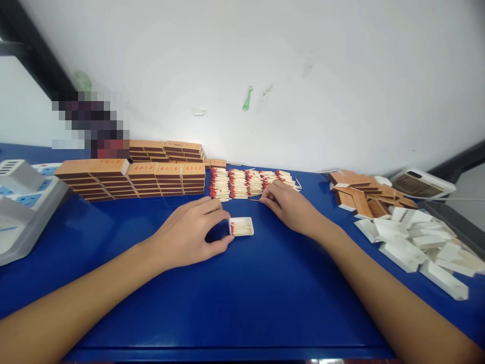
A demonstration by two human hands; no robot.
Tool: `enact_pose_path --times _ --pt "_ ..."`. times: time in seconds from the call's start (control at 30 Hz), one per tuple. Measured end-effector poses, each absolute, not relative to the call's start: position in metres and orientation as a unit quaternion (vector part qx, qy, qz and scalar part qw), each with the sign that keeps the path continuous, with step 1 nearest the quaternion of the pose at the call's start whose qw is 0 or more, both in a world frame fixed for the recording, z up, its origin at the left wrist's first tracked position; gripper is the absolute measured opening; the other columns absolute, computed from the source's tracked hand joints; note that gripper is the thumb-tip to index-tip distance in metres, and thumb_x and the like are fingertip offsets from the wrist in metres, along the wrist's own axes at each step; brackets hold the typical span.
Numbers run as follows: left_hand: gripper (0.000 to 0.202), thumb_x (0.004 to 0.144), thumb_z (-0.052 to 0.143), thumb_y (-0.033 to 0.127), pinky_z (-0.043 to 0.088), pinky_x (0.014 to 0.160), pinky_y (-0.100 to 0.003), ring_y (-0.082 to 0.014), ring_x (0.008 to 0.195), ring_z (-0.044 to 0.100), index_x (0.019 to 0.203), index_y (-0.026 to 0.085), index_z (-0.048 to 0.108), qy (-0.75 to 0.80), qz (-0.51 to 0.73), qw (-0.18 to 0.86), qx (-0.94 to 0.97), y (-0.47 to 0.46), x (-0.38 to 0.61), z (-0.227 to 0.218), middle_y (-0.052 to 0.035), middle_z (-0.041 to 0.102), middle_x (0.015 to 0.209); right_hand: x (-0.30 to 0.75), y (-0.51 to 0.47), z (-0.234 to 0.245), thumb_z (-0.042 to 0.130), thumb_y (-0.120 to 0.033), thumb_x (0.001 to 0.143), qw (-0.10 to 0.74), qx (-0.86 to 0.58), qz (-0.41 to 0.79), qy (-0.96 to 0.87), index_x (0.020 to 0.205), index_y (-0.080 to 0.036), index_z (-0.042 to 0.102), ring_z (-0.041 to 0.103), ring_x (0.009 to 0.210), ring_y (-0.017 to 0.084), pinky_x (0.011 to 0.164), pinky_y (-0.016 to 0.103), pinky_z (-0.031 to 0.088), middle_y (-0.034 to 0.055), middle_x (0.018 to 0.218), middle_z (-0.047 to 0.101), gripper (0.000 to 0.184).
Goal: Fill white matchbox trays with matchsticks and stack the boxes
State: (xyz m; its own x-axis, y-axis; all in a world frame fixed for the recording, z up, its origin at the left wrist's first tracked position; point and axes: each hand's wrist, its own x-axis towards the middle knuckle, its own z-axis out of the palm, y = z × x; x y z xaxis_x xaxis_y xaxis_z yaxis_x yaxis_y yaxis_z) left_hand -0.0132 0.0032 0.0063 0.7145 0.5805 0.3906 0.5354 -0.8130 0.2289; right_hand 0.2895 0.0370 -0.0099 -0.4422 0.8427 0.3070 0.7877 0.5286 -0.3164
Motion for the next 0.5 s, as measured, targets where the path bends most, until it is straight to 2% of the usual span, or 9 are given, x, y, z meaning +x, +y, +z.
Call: enact_pose_path --times 0.3,0.5 --pt "0.024 0.098 0.066 0.036 0.056 0.083 -0.037 -0.0229 0.094 0.067 0.111 0.018 0.073 0.315 0.231 0.025 0.920 0.004 -0.013 0.007 -0.0068 0.070 0.100 0.260 -0.003 0.012 0.053 -0.026 0.109 0.243 -0.446 0.146 -0.849 0.098 -0.023 0.058 0.059 0.085 0.020 0.074 0.033 0.048 0.0060 0.098 0.063 0.012" --pt "0.023 0.098 0.065 0.036 0.056 0.082 -0.038 -0.0235 0.093 0.067 0.110 0.018 0.073 0.315 0.233 0.022 0.920 0.003 -0.012 0.008 -0.0067 0.069 0.098 0.246 -0.010 0.010 0.057 -0.023 0.106 0.225 -0.430 0.147 -0.862 0.099 -0.022 0.061 0.059 0.084 0.020 0.072 0.032 0.048 0.0054 0.098 0.063 0.008"
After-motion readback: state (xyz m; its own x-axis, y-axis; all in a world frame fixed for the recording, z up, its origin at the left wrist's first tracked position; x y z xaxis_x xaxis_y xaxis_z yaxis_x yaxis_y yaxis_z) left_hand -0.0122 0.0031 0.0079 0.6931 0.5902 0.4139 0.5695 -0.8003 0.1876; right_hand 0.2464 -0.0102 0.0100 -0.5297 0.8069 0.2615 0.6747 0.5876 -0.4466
